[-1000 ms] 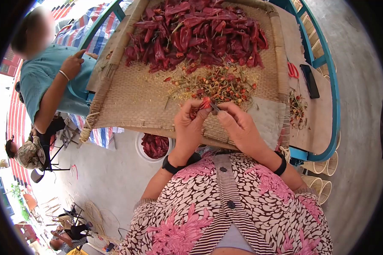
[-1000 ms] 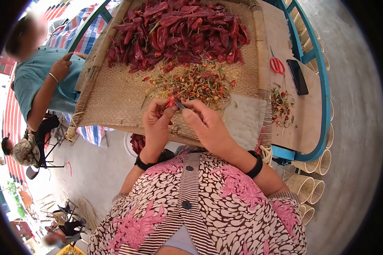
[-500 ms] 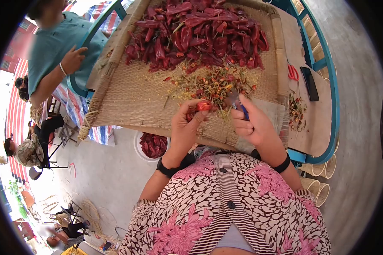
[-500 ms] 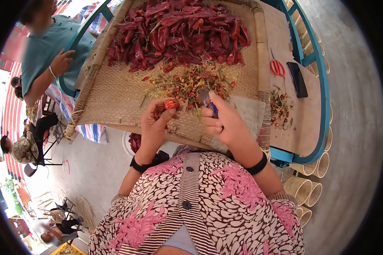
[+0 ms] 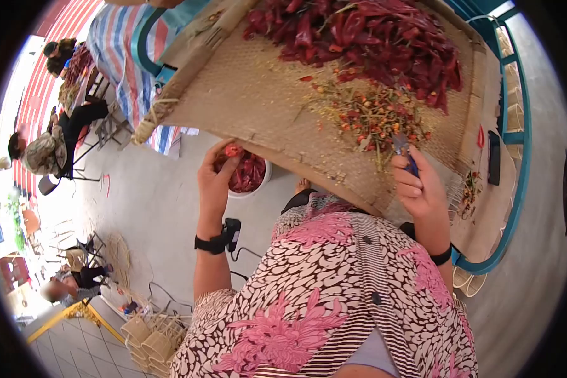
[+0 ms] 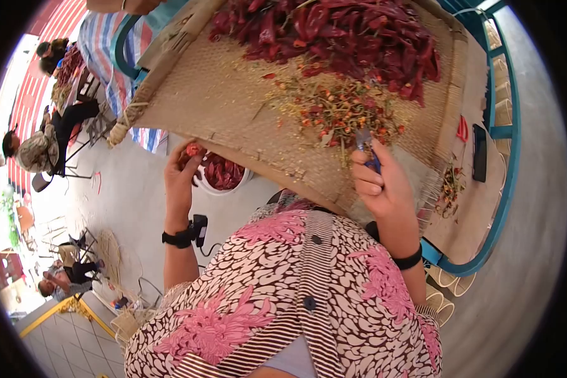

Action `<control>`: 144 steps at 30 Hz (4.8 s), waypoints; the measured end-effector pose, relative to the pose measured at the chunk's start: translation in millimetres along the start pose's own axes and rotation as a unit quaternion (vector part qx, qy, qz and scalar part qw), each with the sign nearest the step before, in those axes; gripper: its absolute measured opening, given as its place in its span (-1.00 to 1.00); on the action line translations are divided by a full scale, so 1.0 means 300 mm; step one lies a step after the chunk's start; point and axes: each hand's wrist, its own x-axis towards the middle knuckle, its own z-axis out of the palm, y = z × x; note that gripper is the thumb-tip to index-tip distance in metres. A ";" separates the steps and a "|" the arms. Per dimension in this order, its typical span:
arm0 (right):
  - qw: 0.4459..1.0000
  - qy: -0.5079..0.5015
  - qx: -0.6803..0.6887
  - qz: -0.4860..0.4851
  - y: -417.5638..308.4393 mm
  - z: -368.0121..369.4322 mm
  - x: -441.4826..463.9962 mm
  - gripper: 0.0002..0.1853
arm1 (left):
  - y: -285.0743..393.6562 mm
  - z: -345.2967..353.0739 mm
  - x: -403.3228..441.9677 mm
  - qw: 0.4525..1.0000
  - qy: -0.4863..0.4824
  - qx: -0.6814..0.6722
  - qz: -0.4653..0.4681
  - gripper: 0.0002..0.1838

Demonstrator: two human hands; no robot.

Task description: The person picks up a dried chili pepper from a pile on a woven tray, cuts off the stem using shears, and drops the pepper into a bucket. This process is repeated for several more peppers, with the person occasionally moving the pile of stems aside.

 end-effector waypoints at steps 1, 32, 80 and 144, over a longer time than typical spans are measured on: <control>1.000 -0.011 -0.008 -0.001 0.005 0.000 0.000 -0.79 | 0.007 -0.011 0.006 0.999 -0.011 -0.022 -0.030 -0.66; 0.994 0.013 -0.024 -0.101 0.049 0.042 0.027 -0.73 | 0.700 0.269 0.047 0.805 -0.419 0.339 0.249 -0.64; 0.479 0.071 -0.718 -0.501 0.172 0.228 -0.112 -0.54 | 0.399 0.445 0.121 0.928 -0.328 -0.005 0.178 -0.73; 0.596 -0.016 -0.672 -0.439 0.104 0.117 -0.132 -0.66 | 0.339 0.566 -0.063 0.942 -0.288 -0.040 0.166 -0.68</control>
